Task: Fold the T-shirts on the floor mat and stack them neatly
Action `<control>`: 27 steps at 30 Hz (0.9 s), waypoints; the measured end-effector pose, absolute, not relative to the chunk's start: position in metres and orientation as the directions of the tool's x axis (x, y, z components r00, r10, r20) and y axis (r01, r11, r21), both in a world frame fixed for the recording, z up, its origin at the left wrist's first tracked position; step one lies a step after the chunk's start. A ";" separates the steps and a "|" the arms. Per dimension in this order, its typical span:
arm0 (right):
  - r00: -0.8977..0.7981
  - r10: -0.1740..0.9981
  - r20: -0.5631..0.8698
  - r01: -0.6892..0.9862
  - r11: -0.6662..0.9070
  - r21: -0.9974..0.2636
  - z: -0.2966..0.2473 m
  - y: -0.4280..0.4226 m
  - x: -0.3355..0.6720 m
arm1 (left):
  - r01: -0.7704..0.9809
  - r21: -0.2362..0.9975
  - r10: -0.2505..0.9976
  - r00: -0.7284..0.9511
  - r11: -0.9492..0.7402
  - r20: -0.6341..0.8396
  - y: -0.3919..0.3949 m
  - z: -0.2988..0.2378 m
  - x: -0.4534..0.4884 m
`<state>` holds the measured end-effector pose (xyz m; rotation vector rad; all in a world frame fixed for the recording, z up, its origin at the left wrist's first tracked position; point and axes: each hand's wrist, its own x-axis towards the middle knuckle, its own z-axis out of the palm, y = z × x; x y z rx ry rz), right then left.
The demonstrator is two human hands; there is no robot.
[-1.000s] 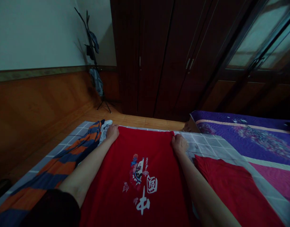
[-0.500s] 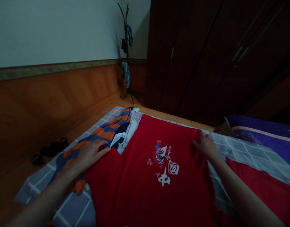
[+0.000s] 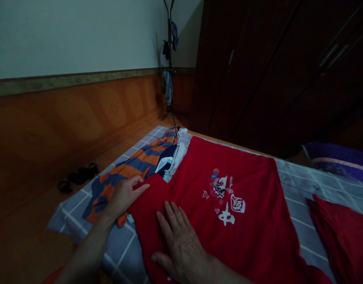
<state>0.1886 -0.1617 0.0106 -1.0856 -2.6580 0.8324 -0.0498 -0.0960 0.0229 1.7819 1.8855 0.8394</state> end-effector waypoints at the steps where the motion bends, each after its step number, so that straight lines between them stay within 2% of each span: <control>1: -0.723 0.688 -0.062 0.604 0.587 -0.539 0.006 -0.160 0.188 | 0.665 0.747 0.986 -0.131 0.009 0.104 -0.097 0.021 -0.055; 3: -0.728 0.683 -0.056 0.605 0.603 -0.519 0.002 -0.158 0.189 | 0.503 0.863 0.974 -0.212 0.039 0.079 -0.099 0.019 -0.066; 6: -0.757 0.651 -0.059 0.585 0.635 -0.504 0.002 -0.156 0.191 | 0.385 0.920 0.970 -0.242 0.078 0.019 -0.100 0.018 -0.077; 13: -0.786 0.615 -0.065 0.557 0.657 -0.508 0.007 -0.156 0.194 | 0.524 0.847 0.995 -0.090 0.093 -0.054 -0.102 0.015 -0.075; 19: -0.834 0.552 -0.023 0.486 0.714 -0.504 0.014 -0.155 0.193 | 0.407 0.909 0.987 -0.157 0.089 -0.026 -0.114 0.039 -0.055; 24: -0.837 0.547 0.021 0.459 0.722 -0.517 0.018 -0.156 0.195 | 0.438 0.898 0.996 -0.060 -0.040 0.073 -0.124 0.073 -0.016; 27: -0.838 0.541 0.064 0.452 0.756 -0.473 0.015 -0.157 0.195 | 0.539 0.832 0.991 0.101 -0.130 0.089 -0.129 0.077 0.015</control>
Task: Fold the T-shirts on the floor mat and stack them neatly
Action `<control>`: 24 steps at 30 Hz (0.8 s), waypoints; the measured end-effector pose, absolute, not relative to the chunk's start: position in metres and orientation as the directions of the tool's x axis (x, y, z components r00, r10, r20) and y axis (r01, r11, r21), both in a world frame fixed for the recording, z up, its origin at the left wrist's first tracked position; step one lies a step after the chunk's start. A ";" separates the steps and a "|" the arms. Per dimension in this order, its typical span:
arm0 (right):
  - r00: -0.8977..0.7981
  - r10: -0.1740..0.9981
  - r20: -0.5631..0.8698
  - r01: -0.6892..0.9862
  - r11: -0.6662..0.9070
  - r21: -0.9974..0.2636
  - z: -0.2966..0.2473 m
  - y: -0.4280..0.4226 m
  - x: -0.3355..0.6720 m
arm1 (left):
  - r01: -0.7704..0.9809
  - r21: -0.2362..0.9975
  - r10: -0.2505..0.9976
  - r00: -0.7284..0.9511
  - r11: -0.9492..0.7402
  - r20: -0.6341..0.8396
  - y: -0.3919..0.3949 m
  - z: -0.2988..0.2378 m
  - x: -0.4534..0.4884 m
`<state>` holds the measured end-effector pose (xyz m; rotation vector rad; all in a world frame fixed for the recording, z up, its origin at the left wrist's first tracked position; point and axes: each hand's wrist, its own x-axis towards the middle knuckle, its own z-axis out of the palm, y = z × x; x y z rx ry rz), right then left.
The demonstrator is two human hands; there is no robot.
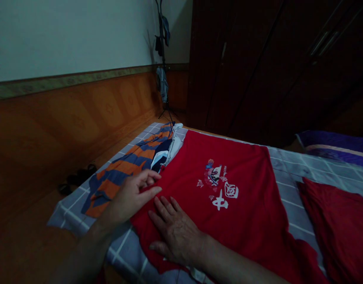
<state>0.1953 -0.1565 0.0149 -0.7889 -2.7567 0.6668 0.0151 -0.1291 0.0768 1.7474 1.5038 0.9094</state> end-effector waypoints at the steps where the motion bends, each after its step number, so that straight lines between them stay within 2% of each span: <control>1: -0.839 0.537 0.085 0.446 0.769 -0.458 0.012 -0.157 0.195 | 0.576 0.802 0.982 0.174 -0.157 0.067 -0.131 0.075 0.025; 5: -0.828 0.551 0.099 0.456 0.766 -0.453 -0.003 -0.158 0.191 | 0.666 0.683 0.881 0.468 -0.302 -0.067 -0.139 0.060 0.046; 7: -0.821 0.563 0.093 0.465 0.755 -0.462 -0.008 -0.160 0.190 | 0.655 0.681 0.829 0.545 -0.327 -0.127 -0.141 0.055 0.044; 10: -0.810 0.556 0.186 0.432 0.780 -0.453 -0.004 -0.163 0.192 | 0.656 0.700 0.831 0.532 -0.282 -0.164 -0.140 0.054 0.031; 13: -0.808 0.550 0.212 0.456 0.811 -0.368 0.010 -0.169 0.194 | 0.713 0.640 0.872 0.471 -0.286 -0.134 -0.138 0.055 0.018; 16: -0.845 0.533 0.042 0.510 0.828 -0.235 0.028 -0.176 0.196 | 0.738 0.622 0.918 0.390 -0.261 -0.078 -0.139 0.055 0.011; 18: -0.827 0.560 -0.057 0.557 0.800 -0.222 0.040 -0.179 0.199 | 0.732 0.630 0.935 0.353 -0.260 -0.023 -0.142 0.054 0.008; 19: -0.803 0.594 -0.058 0.588 0.772 -0.240 0.045 -0.178 0.202 | 0.728 0.628 0.936 0.353 -0.275 0.001 -0.144 0.053 0.008; 22: -0.701 0.709 0.077 0.662 0.687 -0.298 0.054 -0.171 0.209 | 0.720 0.594 0.908 0.416 -0.358 0.044 -0.149 0.047 0.007; 24: -0.662 0.736 0.141 0.677 0.668 -0.310 0.053 -0.163 0.211 | 0.720 0.570 0.900 0.429 -0.395 0.081 -0.151 0.040 0.006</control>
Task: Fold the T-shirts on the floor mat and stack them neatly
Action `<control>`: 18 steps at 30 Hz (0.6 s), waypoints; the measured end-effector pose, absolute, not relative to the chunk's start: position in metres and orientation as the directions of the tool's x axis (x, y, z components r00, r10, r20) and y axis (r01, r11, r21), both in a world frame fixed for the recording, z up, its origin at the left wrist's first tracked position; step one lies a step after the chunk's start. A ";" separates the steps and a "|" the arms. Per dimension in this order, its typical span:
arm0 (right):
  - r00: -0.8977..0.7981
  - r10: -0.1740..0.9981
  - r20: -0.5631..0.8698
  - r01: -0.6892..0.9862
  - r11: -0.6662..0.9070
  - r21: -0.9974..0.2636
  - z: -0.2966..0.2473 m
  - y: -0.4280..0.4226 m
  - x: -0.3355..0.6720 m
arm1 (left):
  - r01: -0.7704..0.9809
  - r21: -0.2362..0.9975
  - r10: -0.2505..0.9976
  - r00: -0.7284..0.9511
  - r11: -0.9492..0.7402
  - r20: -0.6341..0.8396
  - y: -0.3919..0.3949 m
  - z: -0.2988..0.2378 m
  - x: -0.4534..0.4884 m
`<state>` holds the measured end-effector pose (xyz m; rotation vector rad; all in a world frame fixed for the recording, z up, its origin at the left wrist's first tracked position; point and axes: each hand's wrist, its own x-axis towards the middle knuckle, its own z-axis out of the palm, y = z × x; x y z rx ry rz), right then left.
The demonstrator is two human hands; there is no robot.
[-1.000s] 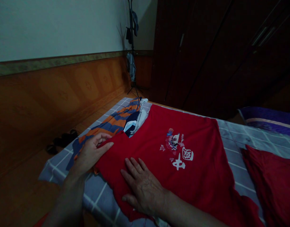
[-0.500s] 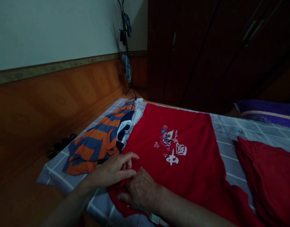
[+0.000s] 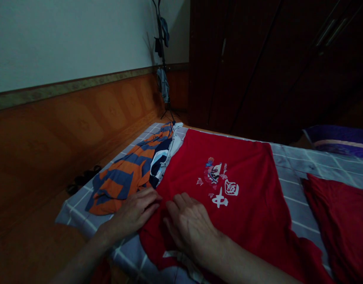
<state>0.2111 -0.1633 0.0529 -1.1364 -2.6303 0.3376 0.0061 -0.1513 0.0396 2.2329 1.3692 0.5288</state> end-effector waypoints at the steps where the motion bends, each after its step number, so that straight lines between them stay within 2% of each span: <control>1: -0.662 0.736 0.140 0.676 0.668 -0.310 0.050 -0.160 0.211 | 0.729 0.559 0.907 0.406 -0.394 0.111 -0.152 0.036 0.005; 4: -0.693 0.715 0.095 0.672 0.688 -0.276 0.035 -0.153 0.208 | 0.792 0.533 0.954 0.244 -0.299 0.174 -0.155 0.026 -0.002; 7: -0.692 0.716 0.092 0.686 0.692 -0.227 0.023 -0.152 0.204 | 0.841 0.518 0.988 0.133 -0.156 0.082 -0.162 0.020 -0.009; 9: -0.681 0.726 0.100 0.693 0.682 -0.236 0.022 -0.154 0.202 | 0.845 0.527 0.995 0.103 -0.093 0.009 -0.167 0.017 -0.012; 14: -0.667 0.741 0.076 0.696 0.657 -0.289 0.025 -0.155 0.203 | 0.843 0.536 0.999 0.048 -0.047 0.012 -0.172 0.013 -0.016; 18: -0.673 0.737 0.064 0.688 0.656 -0.310 0.015 -0.157 0.205 | 0.831 0.552 0.995 0.098 -0.072 -0.018 -0.170 0.010 -0.014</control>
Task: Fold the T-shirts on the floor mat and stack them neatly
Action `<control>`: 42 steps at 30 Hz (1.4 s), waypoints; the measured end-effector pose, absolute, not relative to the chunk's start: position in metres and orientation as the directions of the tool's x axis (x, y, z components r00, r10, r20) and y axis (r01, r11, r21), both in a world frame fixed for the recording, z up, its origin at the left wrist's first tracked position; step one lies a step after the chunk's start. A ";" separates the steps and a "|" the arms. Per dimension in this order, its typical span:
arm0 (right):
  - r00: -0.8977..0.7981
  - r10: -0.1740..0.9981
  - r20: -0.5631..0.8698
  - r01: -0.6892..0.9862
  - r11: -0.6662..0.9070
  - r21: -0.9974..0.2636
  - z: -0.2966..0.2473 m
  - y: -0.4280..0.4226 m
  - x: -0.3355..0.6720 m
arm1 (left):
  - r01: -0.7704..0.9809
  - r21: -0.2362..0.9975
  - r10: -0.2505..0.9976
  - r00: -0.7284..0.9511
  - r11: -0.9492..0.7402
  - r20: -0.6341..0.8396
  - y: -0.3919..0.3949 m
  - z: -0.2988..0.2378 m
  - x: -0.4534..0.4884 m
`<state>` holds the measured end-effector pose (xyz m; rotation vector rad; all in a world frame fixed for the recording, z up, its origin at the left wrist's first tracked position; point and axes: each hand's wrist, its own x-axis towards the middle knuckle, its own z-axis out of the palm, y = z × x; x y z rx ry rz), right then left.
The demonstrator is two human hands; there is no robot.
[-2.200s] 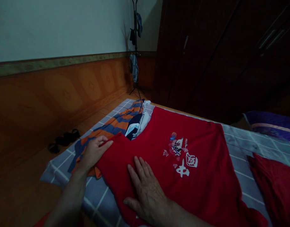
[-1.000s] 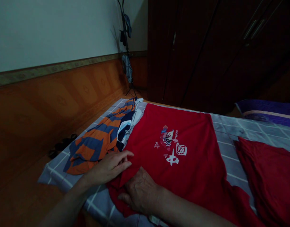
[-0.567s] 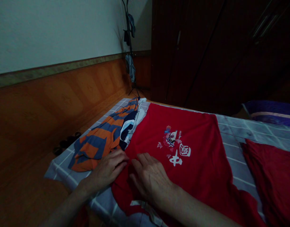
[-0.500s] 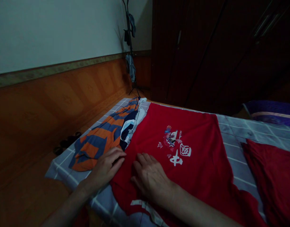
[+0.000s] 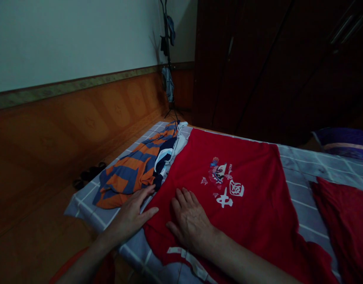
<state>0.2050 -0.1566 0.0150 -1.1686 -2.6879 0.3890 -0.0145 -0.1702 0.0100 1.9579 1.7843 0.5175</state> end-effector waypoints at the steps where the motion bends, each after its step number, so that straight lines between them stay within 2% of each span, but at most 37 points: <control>1: -0.674 0.737 0.056 0.687 0.653 -0.318 0.012 -0.157 0.205 | 0.833 0.544 0.993 0.119 -0.099 -0.002 -0.170 0.009 -0.013; 5: -0.685 0.728 0.031 0.672 0.648 -0.357 0.007 -0.155 0.207 | 0.860 0.476 0.983 0.157 -0.183 0.093 -0.168 0.005 -0.003; 8: -0.707 0.706 0.022 0.644 0.657 -0.392 0.008 -0.153 0.208 | 0.875 0.451 0.983 0.133 -0.177 0.128 -0.169 0.004 0.004; 10: -0.715 0.699 0.018 0.633 0.658 -0.407 0.009 -0.151 0.209 | 0.867 0.485 0.993 0.087 -0.113 0.076 -0.171 0.005 0.005; 13: -0.715 0.699 0.013 0.630 0.651 -0.423 0.008 -0.149 0.211 | 0.797 0.604 0.996 0.036 0.019 -0.080 -0.175 0.008 0.002; 15: -0.714 0.700 0.010 0.629 0.649 -0.428 0.007 -0.148 0.211 | 0.721 0.688 0.985 0.045 0.082 -0.165 -0.177 0.009 -0.002; 17: -0.720 0.693 0.007 0.624 0.653 -0.429 0.006 -0.147 0.212 | 0.692 0.715 0.979 0.065 0.097 -0.195 -0.179 0.009 -0.007; 18: -0.726 0.688 0.006 0.619 0.657 -0.430 0.006 -0.146 0.212 | 0.716 0.693 0.978 0.072 0.085 -0.195 -0.180 0.008 -0.009; 20: -0.734 0.680 0.009 0.610 0.664 -0.434 0.005 -0.145 0.213 | 0.822 0.569 0.987 0.069 0.028 -0.147 -0.182 0.008 -0.012; 22: -0.732 0.681 0.018 0.606 0.664 -0.438 0.005 -0.145 0.213 | 0.915 0.395 0.996 0.092 -0.083 -0.003 -0.185 0.008 -0.011; 25: -0.729 0.684 0.039 0.602 0.667 -0.439 0.007 -0.145 0.212 | 0.919 0.163 0.922 0.321 -0.358 0.217 -0.188 0.003 -0.004; 28: -0.733 0.679 0.035 0.602 0.672 -0.431 0.015 -0.146 0.215 | 0.802 0.030 0.790 0.581 -0.597 0.198 -0.187 -0.006 0.002; 31: -0.700 0.714 0.026 0.645 0.648 -0.405 0.035 -0.151 0.231 | 0.755 -0.036 0.745 0.652 -0.654 0.142 -0.184 -0.013 0.001; 34: -0.603 0.793 0.086 0.724 0.589 -0.360 0.062 -0.167 0.269 | 0.715 -0.048 0.705 0.697 -0.698 0.130 -0.176 -0.008 -0.002; 37: -0.377 0.901 0.215 0.840 0.431 -0.331 0.080 -0.196 0.326 | 0.600 0.004 0.597 0.796 -0.800 0.097 -0.165 0.009 0.005; 39: -0.128 0.950 0.286 0.900 0.232 -0.368 0.078 -0.224 0.369 | 0.509 0.057 0.512 0.856 -0.859 0.073 -0.156 0.023 0.019; 42: 0.319 0.924 0.209 0.868 -0.196 -0.456 0.058 -0.271 0.425 | 0.376 0.128 0.385 0.921 -0.918 0.056 -0.144 0.044 0.055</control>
